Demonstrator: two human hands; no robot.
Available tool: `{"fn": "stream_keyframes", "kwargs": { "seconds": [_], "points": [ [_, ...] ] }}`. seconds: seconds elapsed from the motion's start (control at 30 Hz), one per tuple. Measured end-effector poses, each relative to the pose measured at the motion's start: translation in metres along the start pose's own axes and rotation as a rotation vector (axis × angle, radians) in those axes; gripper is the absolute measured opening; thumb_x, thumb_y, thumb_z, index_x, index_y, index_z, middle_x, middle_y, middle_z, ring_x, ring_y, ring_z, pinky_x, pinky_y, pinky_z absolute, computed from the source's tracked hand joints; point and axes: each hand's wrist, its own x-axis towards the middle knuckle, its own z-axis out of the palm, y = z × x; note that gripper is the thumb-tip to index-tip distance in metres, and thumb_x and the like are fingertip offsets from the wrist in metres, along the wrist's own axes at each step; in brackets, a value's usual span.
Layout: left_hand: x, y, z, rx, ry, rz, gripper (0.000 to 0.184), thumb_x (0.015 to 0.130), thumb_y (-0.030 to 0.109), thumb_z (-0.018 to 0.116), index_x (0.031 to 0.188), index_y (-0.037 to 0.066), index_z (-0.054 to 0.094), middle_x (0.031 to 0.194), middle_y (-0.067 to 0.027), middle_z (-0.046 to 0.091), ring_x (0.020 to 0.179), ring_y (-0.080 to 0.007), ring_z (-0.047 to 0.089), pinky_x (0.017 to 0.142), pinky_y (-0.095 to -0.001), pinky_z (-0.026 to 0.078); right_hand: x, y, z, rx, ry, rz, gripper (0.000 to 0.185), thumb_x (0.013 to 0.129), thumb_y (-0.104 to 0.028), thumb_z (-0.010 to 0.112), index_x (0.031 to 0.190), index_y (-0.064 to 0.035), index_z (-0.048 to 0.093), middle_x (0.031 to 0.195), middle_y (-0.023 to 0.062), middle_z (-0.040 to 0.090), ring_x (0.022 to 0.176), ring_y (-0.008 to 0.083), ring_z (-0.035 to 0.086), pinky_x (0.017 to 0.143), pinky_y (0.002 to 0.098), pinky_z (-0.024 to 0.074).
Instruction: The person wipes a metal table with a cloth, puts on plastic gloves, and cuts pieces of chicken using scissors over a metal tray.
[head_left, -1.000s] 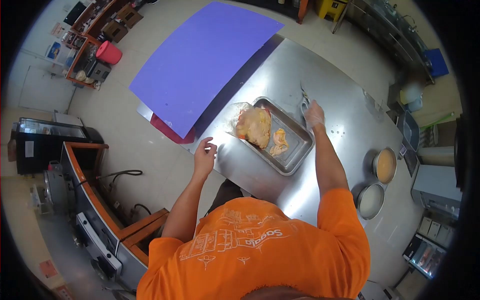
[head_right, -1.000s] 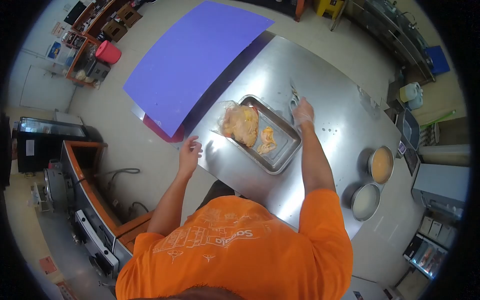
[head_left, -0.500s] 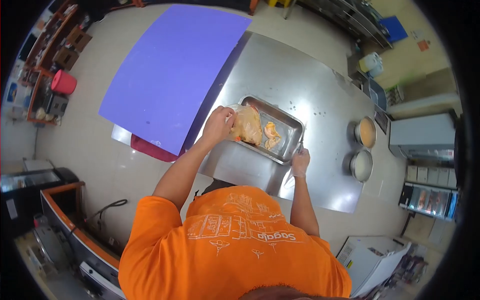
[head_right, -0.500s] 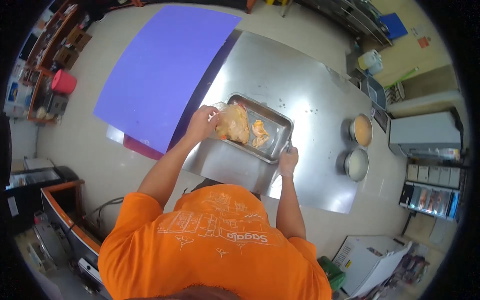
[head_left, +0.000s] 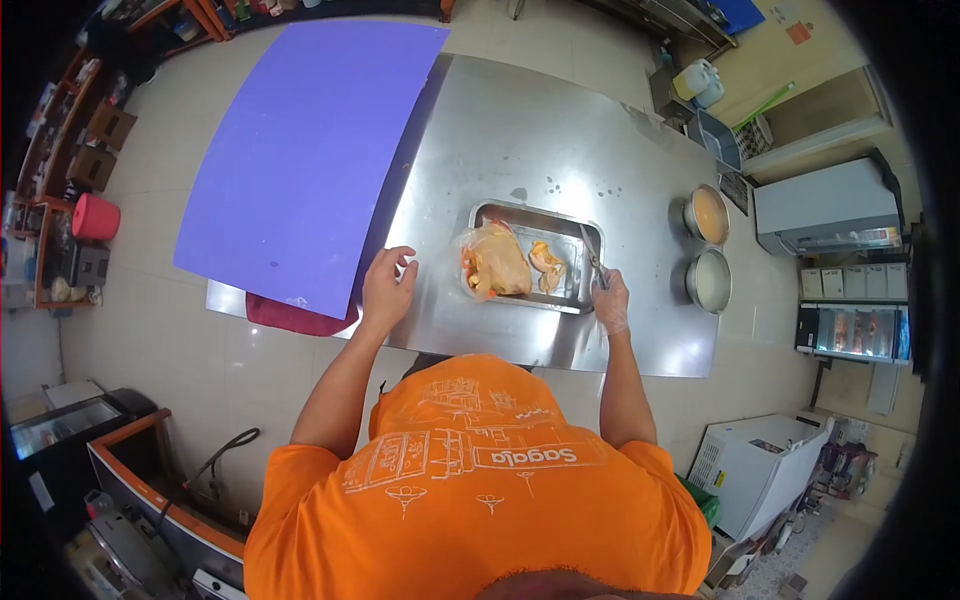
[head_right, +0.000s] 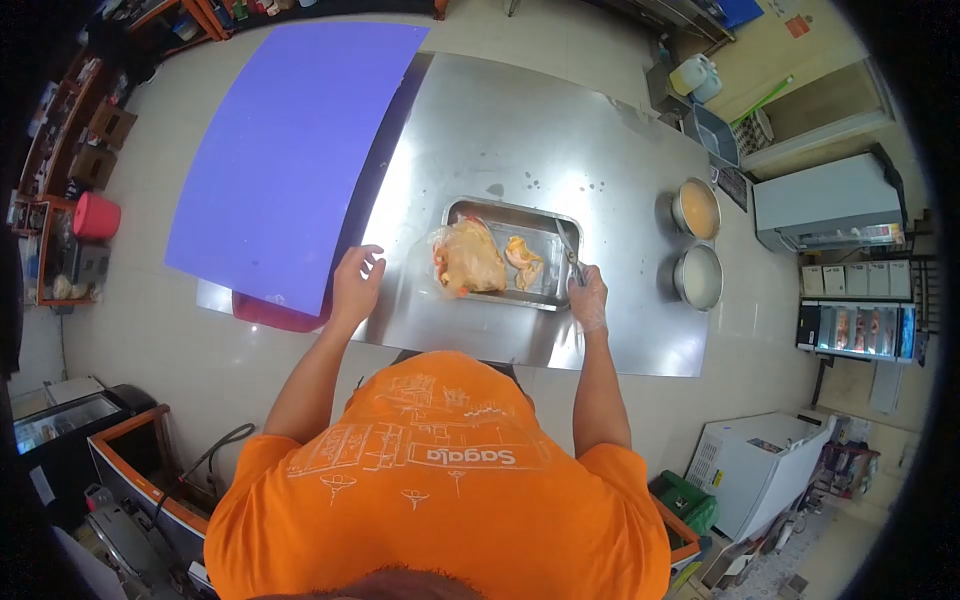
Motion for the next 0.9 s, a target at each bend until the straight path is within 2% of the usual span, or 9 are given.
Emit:
{"fn": "stream_keyframes", "kwargs": {
  "seconds": [0.13,0.23,0.33,0.43,0.53,0.67,0.77,0.87,0.9],
  "points": [
    [-0.027,0.009,0.004,-0.075,0.021,-0.021,0.018,0.089,0.009,0.068,0.107,0.006,0.068,0.087,-0.0089,0.06,0.071,-0.0202,0.058,0.065,-0.0339,0.049,0.0,-0.018,-0.023,-0.104,0.046,-0.015,0.019,0.083,-0.01,0.069,0.096,0.0011,0.06,0.079,0.0175,0.064,0.071,0.0304,0.064,0.072,0.0422,0.0519],
    [-0.032,0.008,0.01,-0.122,0.043,-0.02,0.018,0.09,0.008,0.068,0.108,0.005,0.068,0.087,-0.009,0.06,0.07,-0.0185,0.058,0.063,-0.0329,0.048,-0.003,-0.045,-0.027,-0.04,0.09,0.004,0.016,0.086,-0.01,0.068,0.096,0.0008,0.06,0.078,0.0148,0.065,0.068,0.0277,0.064,0.068,0.0407,0.0516],
    [-0.031,0.007,0.016,-0.158,0.016,-0.005,0.019,0.09,0.008,0.068,0.109,0.005,0.067,0.088,-0.0091,0.061,0.071,-0.0181,0.058,0.063,-0.032,0.048,-0.012,-0.089,-0.03,0.244,-0.059,0.137,0.013,0.091,-0.011,0.067,0.097,-0.0014,0.061,0.078,0.0098,0.064,0.067,0.0205,0.062,0.063,0.0345,0.0507],
    [-0.024,0.021,0.018,-0.238,-0.087,-0.011,0.02,0.09,0.008,0.068,0.11,0.004,0.067,0.088,-0.0092,0.061,0.072,-0.018,0.058,0.064,-0.0313,0.048,-0.024,-0.114,-0.02,0.735,-0.267,0.292,0.01,0.094,-0.009,0.067,0.096,-0.0018,0.06,0.081,0.003,0.061,0.069,0.0111,0.059,0.061,0.0272,0.0518],
    [-0.016,0.036,0.021,-0.306,-0.189,0.049,0.021,0.091,0.008,0.068,0.111,0.004,0.067,0.087,-0.009,0.061,0.073,-0.0173,0.058,0.064,-0.0307,0.048,-0.039,-0.166,-0.023,0.862,-0.427,0.309,0.01,0.094,-0.008,0.067,0.098,-0.0019,0.061,0.084,0.0026,0.06,0.07,0.0115,0.059,0.062,0.0265,0.0531],
    [-0.004,0.052,0.018,-0.334,-0.258,0.069,0.02,0.091,0.007,0.067,0.111,0.003,0.067,0.087,-0.0079,0.061,0.075,-0.0154,0.058,0.065,-0.0295,0.048,-0.049,-0.184,-0.018,0.964,-0.432,0.297,0.016,0.091,-0.008,0.072,0.102,-0.0019,0.062,0.087,0.0034,0.062,0.073,0.0116,0.06,0.065,0.0268,0.0529],
    [-0.002,0.051,0.013,-0.349,-0.265,0.036,0.017,0.092,0.007,0.066,0.108,0.002,0.068,0.085,-0.0066,0.061,0.075,-0.0141,0.057,0.067,-0.028,0.047,-0.055,-0.175,-0.017,0.92,-0.443,0.264,0.019,0.091,-0.01,0.072,0.106,-0.0023,0.063,0.088,0.0025,0.062,0.075,0.0108,0.06,0.065,0.0255,0.0512],
    [-0.005,0.036,0.007,-0.38,-0.312,0.043,0.025,0.093,0.01,0.068,0.117,0.003,0.066,0.094,-0.0054,0.062,0.079,-0.012,0.057,0.068,-0.0268,0.046,-0.065,-0.201,-0.027,0.797,-0.579,0.303,0.02,0.094,-0.012,0.069,0.112,-0.0041,0.065,0.088,0.0012,0.062,0.076,0.0095,0.059,0.065,0.0236,0.0491],
    [-0.007,0.035,0.006,-0.397,-0.332,0.03,0.035,0.094,0.011,0.068,0.127,0.005,0.058,0.098,-0.006,0.061,0.081,-0.012,0.057,0.069,-0.0269,0.047,-0.069,-0.216,-0.027,0.805,-0.622,0.326,0.021,0.094,-0.014,0.07,0.112,-0.0043,0.065,0.088,0.0005,0.062,0.076,0.0091,0.059,0.065,0.0233,0.0493]
  ]
}}
